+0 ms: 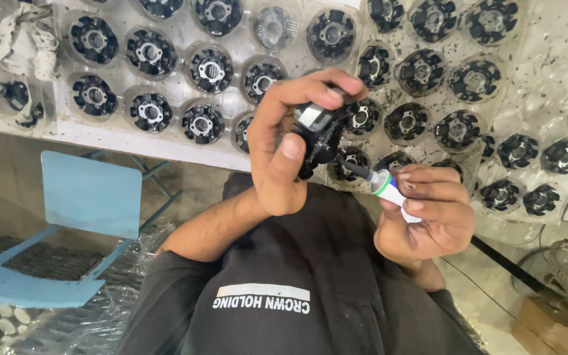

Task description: The person picks small black plastic components from blister trays and applies adhesive from a small tube to each one, then places the treated component back into the tray. They occasionally wipe the tube tip with a cloth and rotate each part to reach different spots.

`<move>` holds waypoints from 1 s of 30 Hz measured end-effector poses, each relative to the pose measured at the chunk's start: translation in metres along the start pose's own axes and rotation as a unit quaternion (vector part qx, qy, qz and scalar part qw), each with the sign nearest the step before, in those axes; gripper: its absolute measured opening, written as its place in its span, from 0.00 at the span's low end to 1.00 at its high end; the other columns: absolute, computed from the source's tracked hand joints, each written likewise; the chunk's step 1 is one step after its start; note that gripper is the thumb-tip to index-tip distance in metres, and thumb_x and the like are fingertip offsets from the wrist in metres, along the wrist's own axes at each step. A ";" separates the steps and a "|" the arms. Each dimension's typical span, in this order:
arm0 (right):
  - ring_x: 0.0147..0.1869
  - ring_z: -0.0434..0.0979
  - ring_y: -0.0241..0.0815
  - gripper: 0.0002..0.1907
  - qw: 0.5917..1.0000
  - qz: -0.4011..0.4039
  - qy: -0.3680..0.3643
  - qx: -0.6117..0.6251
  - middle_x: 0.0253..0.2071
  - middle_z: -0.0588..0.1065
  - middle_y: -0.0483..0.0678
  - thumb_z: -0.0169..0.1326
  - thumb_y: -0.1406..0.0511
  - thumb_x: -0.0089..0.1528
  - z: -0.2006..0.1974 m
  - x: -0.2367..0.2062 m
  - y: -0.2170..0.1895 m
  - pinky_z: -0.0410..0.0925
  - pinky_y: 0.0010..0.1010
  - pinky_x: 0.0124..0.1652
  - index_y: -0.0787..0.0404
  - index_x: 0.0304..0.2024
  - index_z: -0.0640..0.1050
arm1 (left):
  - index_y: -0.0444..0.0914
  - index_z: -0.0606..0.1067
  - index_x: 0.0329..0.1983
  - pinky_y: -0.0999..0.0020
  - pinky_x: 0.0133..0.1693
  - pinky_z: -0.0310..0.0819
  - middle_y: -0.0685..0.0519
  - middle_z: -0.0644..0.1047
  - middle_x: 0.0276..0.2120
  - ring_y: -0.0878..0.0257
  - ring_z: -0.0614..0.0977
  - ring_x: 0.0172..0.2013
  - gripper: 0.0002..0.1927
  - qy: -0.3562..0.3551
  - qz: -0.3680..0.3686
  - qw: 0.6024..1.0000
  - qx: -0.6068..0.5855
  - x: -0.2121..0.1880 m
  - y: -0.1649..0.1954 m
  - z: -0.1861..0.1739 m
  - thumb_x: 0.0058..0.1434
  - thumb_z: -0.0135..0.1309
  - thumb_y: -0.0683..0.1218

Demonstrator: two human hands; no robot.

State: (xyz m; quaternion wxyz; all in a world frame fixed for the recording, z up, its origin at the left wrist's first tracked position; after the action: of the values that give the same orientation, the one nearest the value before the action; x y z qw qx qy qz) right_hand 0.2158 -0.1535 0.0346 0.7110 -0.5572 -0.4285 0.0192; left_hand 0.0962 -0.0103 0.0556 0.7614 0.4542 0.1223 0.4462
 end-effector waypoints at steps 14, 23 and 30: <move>0.44 0.76 0.46 0.14 0.985 -0.078 -0.110 -0.104 0.39 0.72 0.51 0.64 0.78 0.58 -0.012 0.008 -0.008 0.80 0.38 0.41 0.62 0.38 0.71 | 0.32 0.71 0.60 0.68 0.60 0.69 0.38 0.75 0.59 0.60 0.77 0.54 0.22 -0.079 0.044 0.986 0.139 0.003 0.012 0.001 0.72 0.48 0.52; 0.42 0.76 0.47 0.17 0.982 -0.109 -0.120 -0.093 0.38 0.72 0.50 0.63 0.81 0.54 -0.017 0.012 -0.006 0.80 0.41 0.42 0.62 0.37 0.72 | 0.31 0.69 0.60 0.70 0.62 0.66 0.39 0.74 0.59 0.62 0.75 0.56 0.20 -0.045 -0.005 0.998 0.040 -0.003 0.001 0.006 0.76 0.48 0.51; 0.43 0.76 0.47 0.17 0.981 -0.106 -0.125 -0.105 0.39 0.72 0.50 0.63 0.81 0.55 -0.018 0.010 -0.007 0.80 0.39 0.41 0.61 0.38 0.73 | 0.31 0.68 0.61 0.70 0.63 0.66 0.41 0.72 0.59 0.63 0.75 0.56 0.19 -0.032 -0.009 0.999 0.030 -0.006 -0.002 0.004 0.79 0.46 0.51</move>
State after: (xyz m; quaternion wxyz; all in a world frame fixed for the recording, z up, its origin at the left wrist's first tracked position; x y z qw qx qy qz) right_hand 0.2299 -0.1649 0.0463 0.5878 -0.5732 -0.5700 -0.0320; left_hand 0.0958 -0.0178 0.0551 0.7550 0.4898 0.1153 0.4205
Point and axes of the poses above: each hand's wrist, its own x-axis towards the middle knuckle, its own z-axis out of the palm, y = z × x, the point moved 1 cm from there along x, towards the middle knuckle
